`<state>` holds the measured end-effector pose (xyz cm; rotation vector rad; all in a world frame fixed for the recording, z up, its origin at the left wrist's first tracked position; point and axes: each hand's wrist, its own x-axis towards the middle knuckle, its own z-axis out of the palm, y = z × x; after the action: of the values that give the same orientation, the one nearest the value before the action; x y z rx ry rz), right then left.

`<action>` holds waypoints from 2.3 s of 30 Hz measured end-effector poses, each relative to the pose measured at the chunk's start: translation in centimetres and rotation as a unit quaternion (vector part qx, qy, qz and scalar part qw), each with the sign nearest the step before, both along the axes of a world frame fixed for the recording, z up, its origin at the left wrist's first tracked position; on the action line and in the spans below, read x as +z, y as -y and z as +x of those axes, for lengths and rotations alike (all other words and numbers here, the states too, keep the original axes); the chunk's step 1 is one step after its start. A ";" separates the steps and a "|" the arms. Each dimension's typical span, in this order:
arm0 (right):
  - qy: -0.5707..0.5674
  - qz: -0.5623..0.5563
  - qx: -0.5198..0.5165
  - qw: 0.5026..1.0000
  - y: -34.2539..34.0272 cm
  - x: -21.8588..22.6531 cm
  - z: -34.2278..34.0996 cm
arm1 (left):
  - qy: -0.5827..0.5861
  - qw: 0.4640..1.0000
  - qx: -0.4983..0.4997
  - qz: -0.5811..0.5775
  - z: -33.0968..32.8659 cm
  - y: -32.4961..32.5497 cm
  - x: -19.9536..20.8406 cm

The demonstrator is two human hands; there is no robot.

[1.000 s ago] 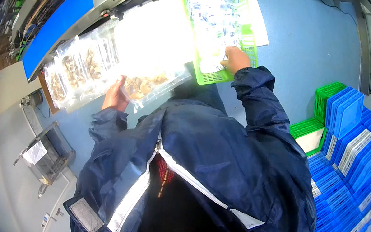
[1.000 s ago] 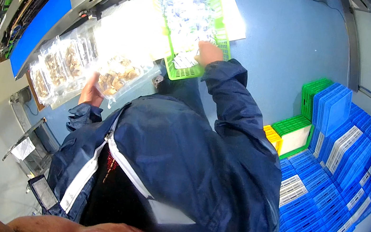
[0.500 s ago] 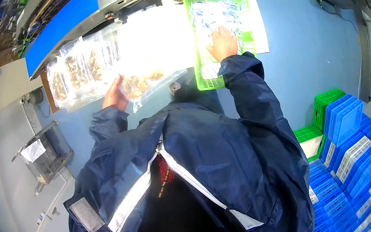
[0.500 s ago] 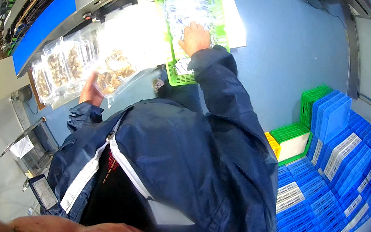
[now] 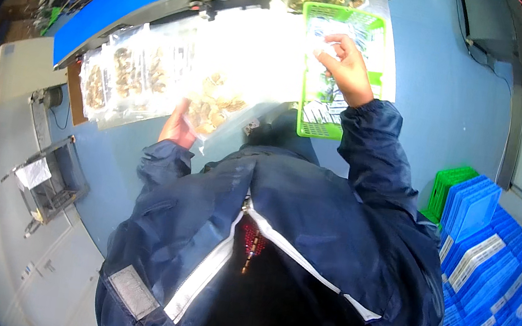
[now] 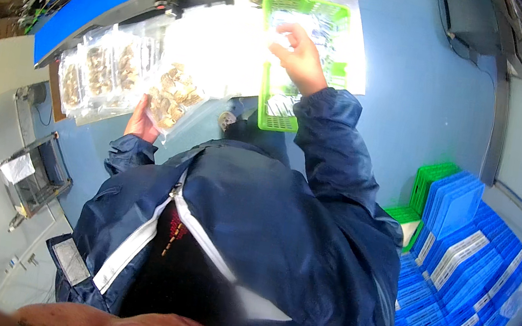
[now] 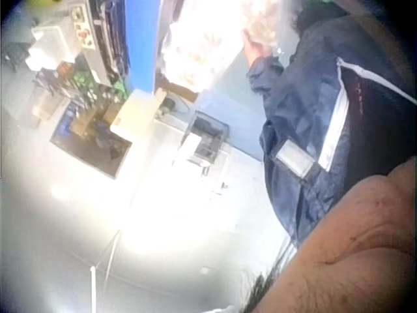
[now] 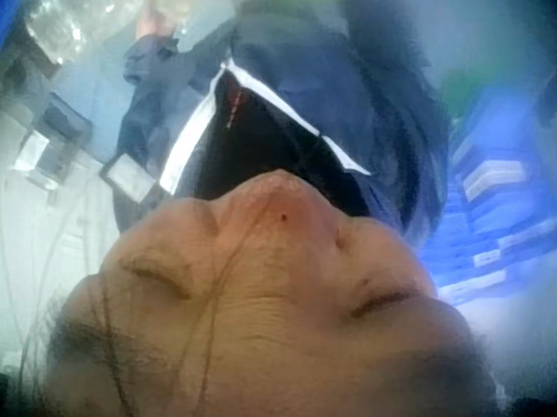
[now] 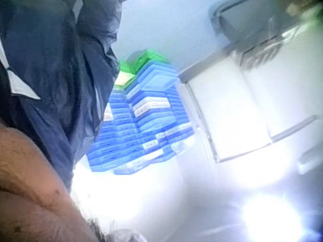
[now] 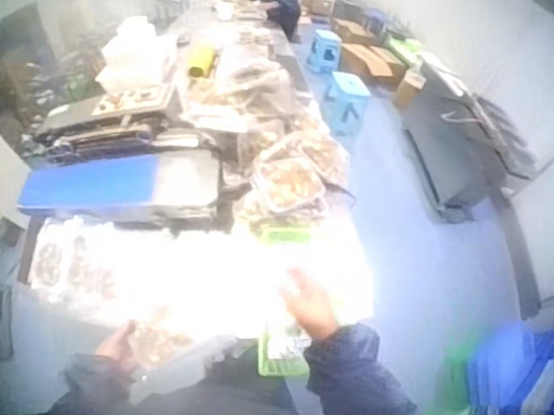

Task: The person repeatedly scoops small food items from a green basket into clear plastic bags, seals them using a heat-sealing machine, and stacks the finished packages on the table. The process is continuous and repetitive throughout the clip.

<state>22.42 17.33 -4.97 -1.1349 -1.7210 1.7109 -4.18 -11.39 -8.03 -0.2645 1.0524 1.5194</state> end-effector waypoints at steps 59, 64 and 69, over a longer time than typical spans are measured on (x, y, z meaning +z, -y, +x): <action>-0.004 -0.252 0.210 0.945 2.7 7.5 -7.4 | -0.481 0.834 -0.253 0.097 -4.3 -10.2 8.7; 0.051 0.040 0.269 0.961 3.6 6.6 -7.9 | -0.688 0.707 -0.159 -0.042 1.4 -10.7 9.7; 0.094 0.306 0.262 0.911 7.2 7.5 -10.8 | -0.262 0.952 -0.143 -0.070 1.8 -9.8 8.2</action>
<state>11.61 10.08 2.56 -0.5873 -2.6077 1.1616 -2.38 -1.61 0.21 0.2052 1.5463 1.2776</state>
